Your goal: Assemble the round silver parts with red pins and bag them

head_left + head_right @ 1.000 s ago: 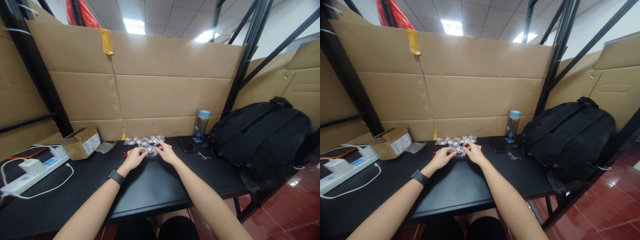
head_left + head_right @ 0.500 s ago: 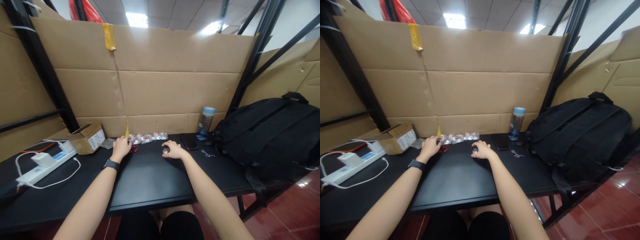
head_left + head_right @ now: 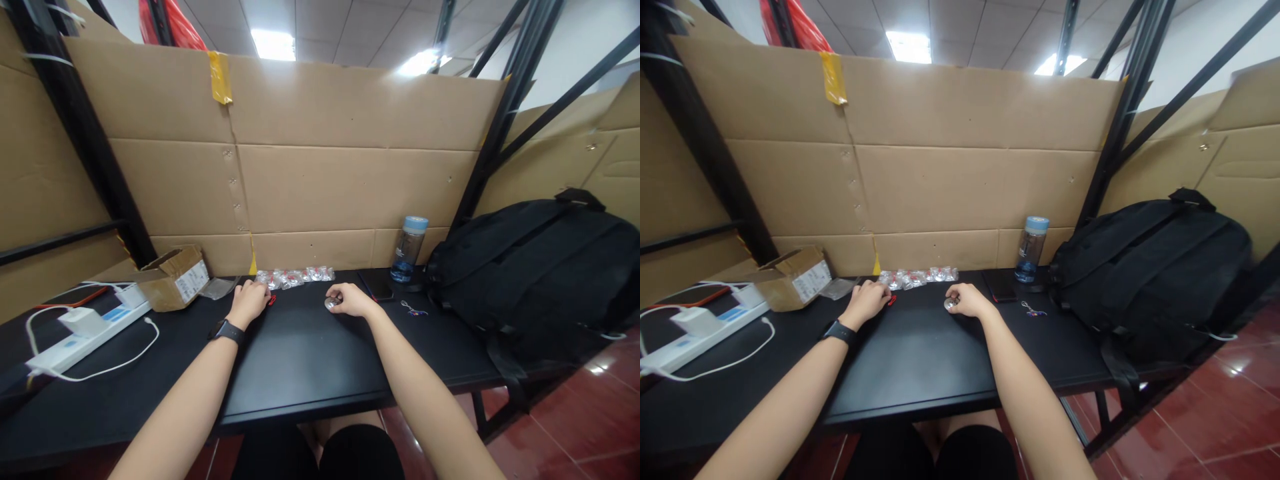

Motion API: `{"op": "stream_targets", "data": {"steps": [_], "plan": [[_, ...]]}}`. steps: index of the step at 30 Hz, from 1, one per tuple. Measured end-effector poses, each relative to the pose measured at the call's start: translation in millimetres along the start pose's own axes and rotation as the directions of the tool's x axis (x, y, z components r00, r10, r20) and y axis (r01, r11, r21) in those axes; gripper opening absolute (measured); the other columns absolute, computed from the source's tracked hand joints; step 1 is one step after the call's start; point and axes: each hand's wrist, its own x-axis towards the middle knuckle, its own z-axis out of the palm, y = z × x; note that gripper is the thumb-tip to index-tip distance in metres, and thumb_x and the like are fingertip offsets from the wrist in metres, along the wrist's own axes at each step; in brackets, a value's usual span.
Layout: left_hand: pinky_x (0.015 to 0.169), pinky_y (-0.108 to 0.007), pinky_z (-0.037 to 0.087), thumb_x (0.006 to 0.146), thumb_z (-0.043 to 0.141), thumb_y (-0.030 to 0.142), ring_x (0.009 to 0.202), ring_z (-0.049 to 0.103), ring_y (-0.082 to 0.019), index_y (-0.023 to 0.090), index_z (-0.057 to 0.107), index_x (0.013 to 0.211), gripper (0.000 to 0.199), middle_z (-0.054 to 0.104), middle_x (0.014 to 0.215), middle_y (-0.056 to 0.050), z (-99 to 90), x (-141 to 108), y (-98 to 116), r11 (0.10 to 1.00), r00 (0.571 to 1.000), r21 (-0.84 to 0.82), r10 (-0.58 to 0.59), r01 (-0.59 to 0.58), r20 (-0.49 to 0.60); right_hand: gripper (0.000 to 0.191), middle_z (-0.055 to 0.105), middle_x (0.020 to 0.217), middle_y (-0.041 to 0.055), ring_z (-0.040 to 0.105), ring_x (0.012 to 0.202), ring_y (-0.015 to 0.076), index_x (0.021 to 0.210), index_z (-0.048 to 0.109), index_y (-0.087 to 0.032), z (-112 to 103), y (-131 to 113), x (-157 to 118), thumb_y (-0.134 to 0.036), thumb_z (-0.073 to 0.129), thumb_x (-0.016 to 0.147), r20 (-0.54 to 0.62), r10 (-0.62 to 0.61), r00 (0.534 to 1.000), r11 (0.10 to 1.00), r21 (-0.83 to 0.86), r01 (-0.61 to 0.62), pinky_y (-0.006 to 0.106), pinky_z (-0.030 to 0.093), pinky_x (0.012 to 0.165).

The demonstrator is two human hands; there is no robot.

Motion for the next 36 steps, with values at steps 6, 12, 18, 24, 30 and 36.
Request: {"op": "stream_targets", "data": {"steps": [6,12,18,24,30,36], "plan": [[0.095,-0.044,0.041,0.099,0.047,0.031,0.106,0.062,-0.028,0.022,0.067,0.095,0.022,0.074,0.100,-0.008,-14.3,-6.5,22.0,0.990,0.995,-0.131,0.048,-0.059,-0.086,0.043,0.074,0.105,0.0052,0.069,0.084,0.0173,0.109,0.071,-0.020,7.8,-13.1,2.3,-0.019,0.079,0.067,-0.162,-0.105,0.981,0.975,0.179,0.134,0.027,0.053,0.076],[0.084,-0.031,0.053,0.093,0.061,0.038,0.090,0.071,-0.021,0.023,0.071,0.107,0.023,0.077,0.100,-0.004,-14.9,-15.3,62.3,0.779,0.971,-0.584,0.140,-0.230,-0.196,0.044,0.073,0.113,0.0070,0.073,0.102,0.0223,0.115,0.064,-0.022,27.9,-45.8,1.7,-0.021,0.075,0.073,-0.302,-0.161,0.940,0.827,0.479,0.296,0.031,0.055,0.084],[0.093,-0.036,0.052,0.093,0.060,0.036,0.101,0.071,-0.025,0.022,0.076,0.100,0.023,0.077,0.106,-0.006,-4.0,-16.8,75.3,0.748,0.973,-0.627,0.119,-0.218,-0.196,0.044,0.072,0.116,0.0075,0.073,0.104,0.0240,0.114,0.063,-0.022,38.9,-58.2,0.3,-0.022,0.077,0.072,-0.337,-0.156,0.929,0.792,0.519,0.322,0.032,0.057,0.083],[0.091,-0.034,0.052,0.094,0.058,0.040,0.098,0.069,-0.024,0.020,0.073,0.099,0.026,0.077,0.104,-0.007,-3.7,-16.4,76.4,0.703,0.977,-0.680,0.117,-0.209,-0.179,0.043,0.070,0.118,0.0081,0.072,0.108,0.0254,0.114,0.061,-0.023,41.4,-58.4,0.6,-0.024,0.076,0.074,-0.342,-0.146,0.928,0.778,0.540,0.321,0.034,0.058,0.086],[0.087,-0.031,0.050,0.098,0.050,0.040,0.095,0.067,-0.022,0.020,0.071,0.100,0.028,0.075,0.103,-0.006,-0.6,-17.5,78.5,0.711,0.978,-0.671,0.127,-0.208,-0.168,0.043,0.069,0.116,0.0070,0.072,0.108,0.0252,0.113,0.062,-0.022,43.0,-60.0,0.6,-0.025,0.078,0.073,-0.347,-0.143,0.927,0.756,0.566,0.328,0.034,0.058,0.086],[0.088,-0.032,0.048,0.098,0.049,0.037,0.099,0.066,-0.023,0.021,0.068,0.099,0.025,0.073,0.103,-0.005,0.2,-20.5,81.4,0.767,0.979,-0.614,0.096,-0.187,-0.178,0.042,0.070,0.112,0.0057,0.072,0.107,0.0249,0.111,0.063,-0.022,44.0,-61.9,-0.2,-0.024,0.079,0.072,-0.345,-0.147,0.927,0.752,0.569,0.332,0.033,0.059,0.086]]}}
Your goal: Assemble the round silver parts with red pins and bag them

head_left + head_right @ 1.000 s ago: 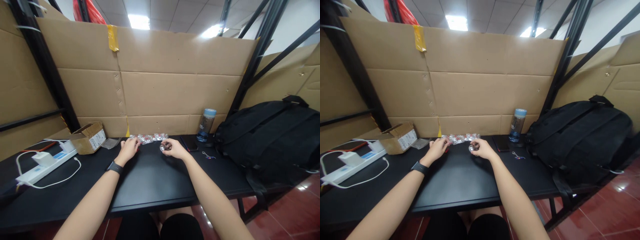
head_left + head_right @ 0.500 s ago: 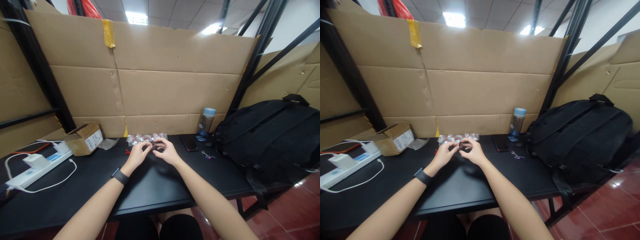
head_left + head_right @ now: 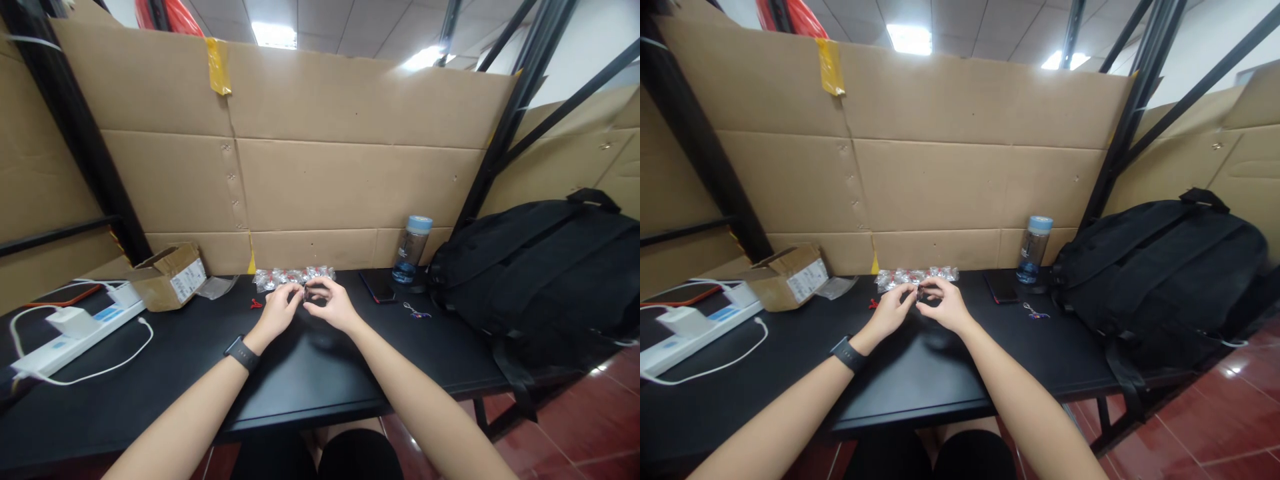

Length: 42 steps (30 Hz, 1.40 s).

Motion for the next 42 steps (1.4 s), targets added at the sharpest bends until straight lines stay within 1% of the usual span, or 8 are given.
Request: {"op": "stream_targets", "data": {"steps": [5,11,16,22,25,30,35,42], "plan": [[0.091,-0.034,0.048,0.098,0.048,0.037,0.100,0.065,-0.023,0.022,0.067,0.097,0.024,0.074,0.103,-0.005,0.9,-1.1,2.8,1.000,1.000,-0.006,0.003,-0.003,-0.020,0.043,0.068,0.112,0.0057,0.073,0.104,0.0244,0.110,0.062,-0.022,2.2,3.0,-1.1,-0.028,0.081,0.072,-0.034,0.004,0.999,1.000,0.000,-0.004,0.032,0.059,0.085],[0.095,-0.039,0.045,0.097,0.049,0.029,0.105,0.063,-0.026,0.022,0.067,0.094,0.019,0.072,0.103,-0.007,-0.5,-1.9,8.4,0.990,0.999,0.136,0.032,-0.028,-0.030,0.037,0.068,0.107,0.0052,0.074,0.100,0.0240,0.105,0.063,-0.022,4.5,2.5,-3.3,-0.036,0.081,0.076,-0.042,0.049,0.998,0.998,0.034,-0.048,0.032,0.061,0.081],[0.096,-0.041,0.044,0.095,0.051,0.027,0.107,0.060,-0.027,0.021,0.066,0.094,0.016,0.071,0.103,-0.009,-1.9,-2.7,12.6,0.981,0.999,0.187,0.047,-0.041,-0.028,0.038,0.069,0.110,0.0055,0.075,0.095,0.0226,0.101,0.063,-0.021,5.6,4.2,-3.9,-0.044,0.081,0.076,-0.052,0.112,0.992,0.992,0.067,-0.108,0.035,0.061,0.089],[0.093,-0.038,0.045,0.096,0.051,0.033,0.101,0.063,-0.025,0.022,0.066,0.091,0.019,0.073,0.099,-0.006,1.0,-2.1,6.3,0.994,1.000,0.114,0.001,0.002,-0.029,0.030,0.073,0.093,0.0034,0.075,0.079,0.0194,0.095,0.066,-0.020,-3.5,9.9,0.6,-0.048,0.070,0.087,0.046,0.153,0.987,0.988,-0.018,-0.152,0.028,0.059,0.072],[0.085,-0.032,0.048,0.096,0.050,0.035,0.093,0.066,-0.023,0.021,0.068,0.090,0.024,0.074,0.096,-0.005,3.1,-0.5,-1.6,0.999,0.999,0.013,-0.048,0.048,0.012,0.022,0.073,0.092,0.0029,0.073,0.080,0.0184,0.099,0.067,-0.022,-8.6,8.1,2.5,-0.042,0.068,0.090,0.101,0.099,0.990,0.984,-0.156,-0.082,0.028,0.056,0.073],[0.086,-0.031,0.050,0.095,0.052,0.038,0.091,0.068,-0.021,0.021,0.071,0.095,0.026,0.076,0.099,-0.004,3.7,1.5,-9.5,0.997,0.993,-0.064,-0.038,0.046,0.114,0.009,0.068,0.089,0.0036,0.063,0.080,0.0173,0.089,0.069,-0.022,-14.0,5.8,4.2,-0.030,0.068,0.091,0.113,-0.035,0.993,0.907,-0.414,0.079,0.028,0.051,0.075],[0.102,-0.036,0.046,0.099,0.049,0.039,0.114,0.063,-0.023,0.025,0.068,0.115,0.029,0.071,0.122,-0.005,-3.5,1.4,-7.5,1.000,0.999,-0.004,-0.031,0.031,0.017,0.006,0.064,0.093,0.0032,0.060,0.086,0.0177,0.084,0.067,-0.021,-17.0,7.6,5.1,-0.019,0.067,0.090,0.180,-0.063,0.982,0.883,-0.449,0.139,0.029,0.048,0.080],[0.106,-0.045,0.039,0.095,0.057,0.050,0.120,0.057,-0.028,0.034,0.075,0.113,0.030,0.071,0.123,-0.004,-7.0,-5.4,-0.1,0.976,0.949,0.186,0.047,-0.109,0.311,0.009,0.061,0.092,0.0027,0.058,0.083,0.0165,0.083,0.066,-0.020,-21.6,9.3,6.3,-0.018,0.065,0.091,0.156,-0.036,0.987,0.897,-0.431,0.101,0.026,0.046,0.072]]}}
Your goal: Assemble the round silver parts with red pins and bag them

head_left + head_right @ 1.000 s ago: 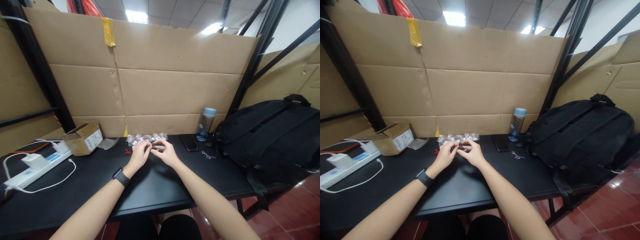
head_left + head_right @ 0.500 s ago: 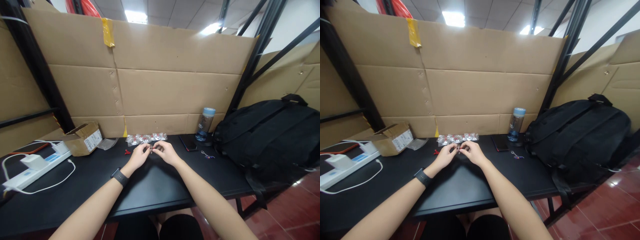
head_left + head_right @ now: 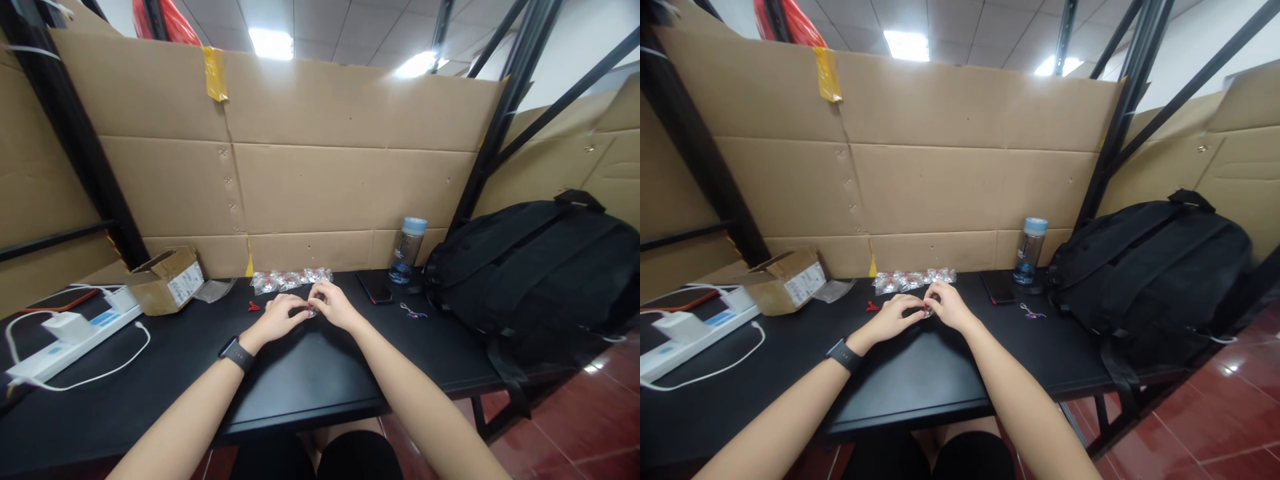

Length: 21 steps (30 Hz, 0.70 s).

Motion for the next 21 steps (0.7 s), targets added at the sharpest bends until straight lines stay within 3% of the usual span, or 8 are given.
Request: {"op": "stream_targets", "data": {"steps": [6,12,15,18,21], "plan": [[0.102,-0.046,0.039,0.093,0.058,0.053,0.121,0.053,-0.031,0.040,0.074,0.116,0.031,0.070,0.123,-0.003,0.7,-1.8,-6.4,0.997,1.000,0.071,-0.020,0.019,0.016,0.010,0.060,0.089,0.0020,0.057,0.084,0.0162,0.081,0.066,-0.019,-1.6,0.8,0.4,-0.014,0.065,0.090,0.009,-0.002,1.000,0.999,-0.032,0.003,0.026,0.044,0.074],[0.101,-0.050,0.036,0.088,0.065,0.041,0.126,0.046,-0.035,0.038,0.074,0.115,0.029,0.065,0.129,-0.005,-3.1,-3.0,-8.7,0.978,0.995,0.206,-0.043,0.024,0.090,0.009,0.060,0.089,0.0025,0.057,0.080,0.0149,0.083,0.067,-0.018,4.6,4.0,0.0,-0.019,0.064,0.092,-0.036,0.042,0.998,0.999,0.022,-0.041,0.022,0.042,0.063],[0.099,-0.048,0.036,0.091,0.056,0.027,0.124,0.048,-0.031,0.034,0.074,0.109,0.026,0.066,0.127,-0.004,-15.4,-1.9,-14.2,0.962,0.998,0.265,-0.059,0.062,-0.021,0.006,0.062,0.088,0.0020,0.057,0.076,0.0142,0.082,0.069,-0.018,10.3,7.1,-0.1,-0.018,0.069,0.089,-0.033,0.048,0.998,0.999,0.012,-0.047,0.023,0.044,0.067],[0.097,-0.046,0.036,0.087,0.050,0.011,0.125,0.047,-0.030,0.033,0.071,0.111,0.039,0.066,0.129,-0.003,-30.1,-3.7,-28.9,0.925,0.979,0.339,-0.125,0.173,-0.160,0.007,0.065,0.088,0.0025,0.059,0.077,0.0146,0.084,0.072,-0.019,11.6,10.1,0.0,-0.021,0.068,0.089,-0.011,0.059,0.998,0.998,-0.020,-0.059,0.026,0.046,0.074],[0.095,-0.045,0.036,0.086,0.051,0.010,0.124,0.048,-0.031,0.033,0.068,0.116,0.041,0.065,0.133,-0.004,-38.2,-7.8,-46.3,0.878,0.957,0.388,-0.226,0.281,-0.181,0.009,0.068,0.094,0.0042,0.061,0.083,0.0166,0.093,0.073,-0.019,3.8,14.8,-1.3,-0.019,0.065,0.090,0.013,0.080,0.997,0.992,-0.097,-0.078,0.029,0.048,0.081]]}}
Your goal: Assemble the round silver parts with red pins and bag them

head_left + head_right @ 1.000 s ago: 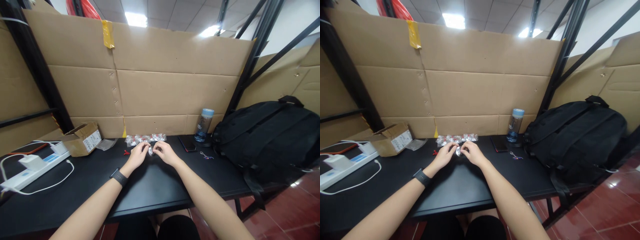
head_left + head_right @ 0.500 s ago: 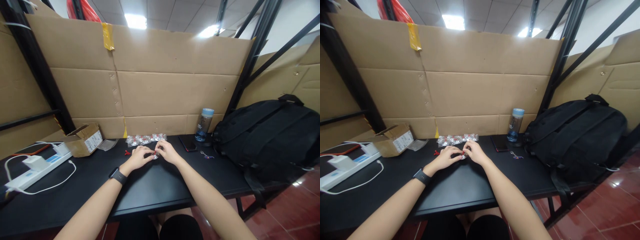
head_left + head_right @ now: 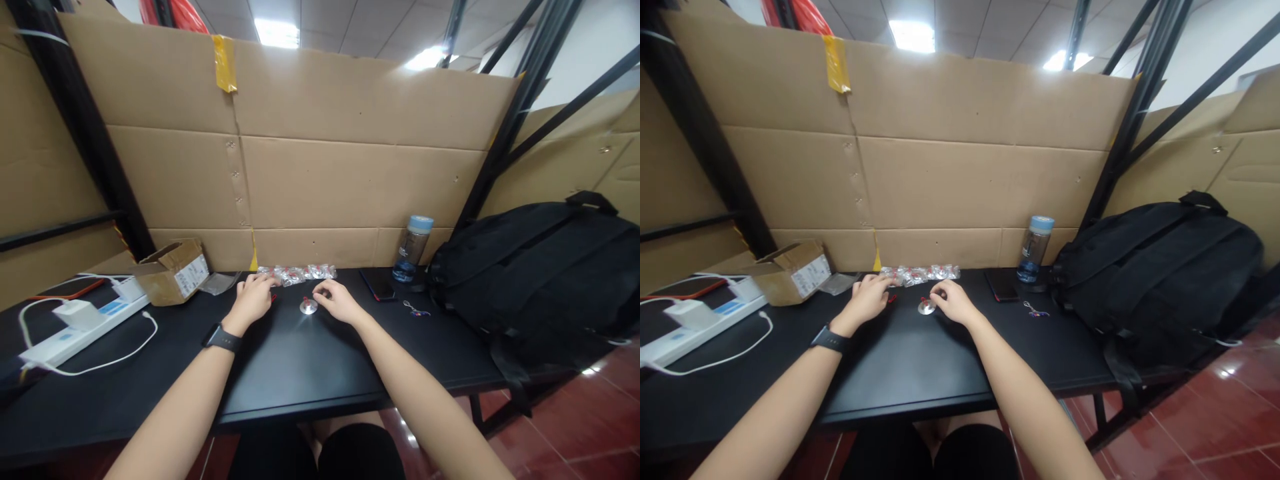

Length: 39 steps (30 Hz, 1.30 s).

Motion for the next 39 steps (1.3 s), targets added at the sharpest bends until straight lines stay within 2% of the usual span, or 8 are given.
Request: {"op": "stream_targets", "data": {"steps": [5,8,12,20,25,28,33,39], "plan": [[0.092,-0.047,0.036,0.091,0.059,0.030,0.115,0.053,-0.034,0.027,0.072,0.107,0.021,0.072,0.116,-0.009,5.9,-0.1,-10.4,0.998,0.994,0.026,-0.065,0.063,0.088,0.039,0.066,0.120,0.0093,0.060,0.112,0.0271,0.114,0.071,-0.023,-21.3,13.8,-5.5,-0.020,0.078,0.075,0.141,0.181,0.973,0.955,-0.260,-0.140,0.039,0.046,0.097],[0.091,-0.048,0.036,0.088,0.065,0.035,0.108,0.056,-0.035,0.025,0.075,0.091,0.015,0.074,0.102,-0.009,8.4,0.2,-6.2,0.997,0.993,0.021,-0.072,0.071,0.095,0.038,0.070,0.111,0.0095,0.066,0.102,0.0254,0.110,0.073,-0.021,-28.0,18.7,-7.2,-0.020,0.080,0.073,0.206,0.231,0.951,0.943,-0.287,-0.167,0.035,0.048,0.091],[0.091,-0.048,0.034,0.088,0.063,0.025,0.103,0.059,-0.033,0.023,0.072,0.078,0.014,0.074,0.095,-0.009,11.9,0.2,1.0,0.998,0.993,0.000,-0.069,0.069,0.093,0.032,0.073,0.099,0.0076,0.068,0.089,0.0204,0.105,0.074,-0.018,-32.0,19.2,-6.8,-0.017,0.079,0.074,0.225,0.232,0.946,0.950,-0.264,-0.170,0.029,0.050,0.082],[0.091,-0.039,0.037,0.098,0.050,0.030,0.102,0.066,-0.024,0.024,0.064,0.091,0.017,0.076,0.099,-0.003,5.4,1.1,19.6,0.987,0.998,-0.154,-0.032,0.040,0.049,0.039,0.074,0.092,0.0033,0.068,0.077,0.0164,0.102,0.076,-0.020,-40.7,22.6,-8.3,-0.015,0.084,0.064,0.252,0.245,0.936,0.955,-0.228,-0.189,0.025,0.050,0.072],[0.086,-0.034,0.042,0.093,0.059,0.040,0.091,0.070,-0.022,0.024,0.065,0.088,0.018,0.077,0.094,0.000,-5.1,-2.5,38.7,0.950,0.999,-0.312,-0.029,0.019,-0.028,0.037,0.074,0.093,0.0032,0.066,0.076,0.0163,0.099,0.075,-0.021,-41.9,19.9,-7.7,-0.016,0.082,0.064,0.183,0.234,0.955,0.958,-0.209,-0.195,0.026,0.049,0.072],[0.088,-0.034,0.044,0.087,0.068,0.041,0.091,0.072,-0.022,0.025,0.070,0.092,0.017,0.078,0.093,0.001,-5.0,-4.4,47.0,0.899,0.996,-0.437,-0.029,-0.009,-0.081,0.037,0.073,0.099,0.0037,0.067,0.081,0.0166,0.102,0.073,-0.020,-41.6,12.2,-5.8,-0.017,0.081,0.066,0.094,0.161,0.982,0.984,-0.098,-0.152,0.026,0.050,0.073],[0.093,-0.035,0.048,0.090,0.063,0.042,0.101,0.071,-0.023,0.027,0.076,0.100,0.022,0.079,0.104,0.000,3.3,-3.4,51.8,0.829,0.995,-0.554,0.013,-0.068,-0.102,0.037,0.072,0.108,0.0037,0.069,0.093,0.0184,0.109,0.069,-0.023,-28.8,-10.8,-2.5,-0.021,0.078,0.073,-0.080,-0.003,0.997,0.975,0.221,0.021,0.028,0.052,0.078],[0.092,-0.034,0.051,0.092,0.061,0.044,0.100,0.072,-0.024,0.023,0.077,0.096,0.027,0.079,0.104,-0.003,6.9,-2.0,56.5,0.734,0.992,-0.669,0.065,-0.121,-0.108,0.042,0.072,0.115,0.0063,0.070,0.104,0.0217,0.115,0.064,-0.024,-6.5,-35.0,-3.7,-0.022,0.078,0.075,-0.122,-0.042,0.992,0.910,0.406,0.089,0.033,0.055,0.085]]}}
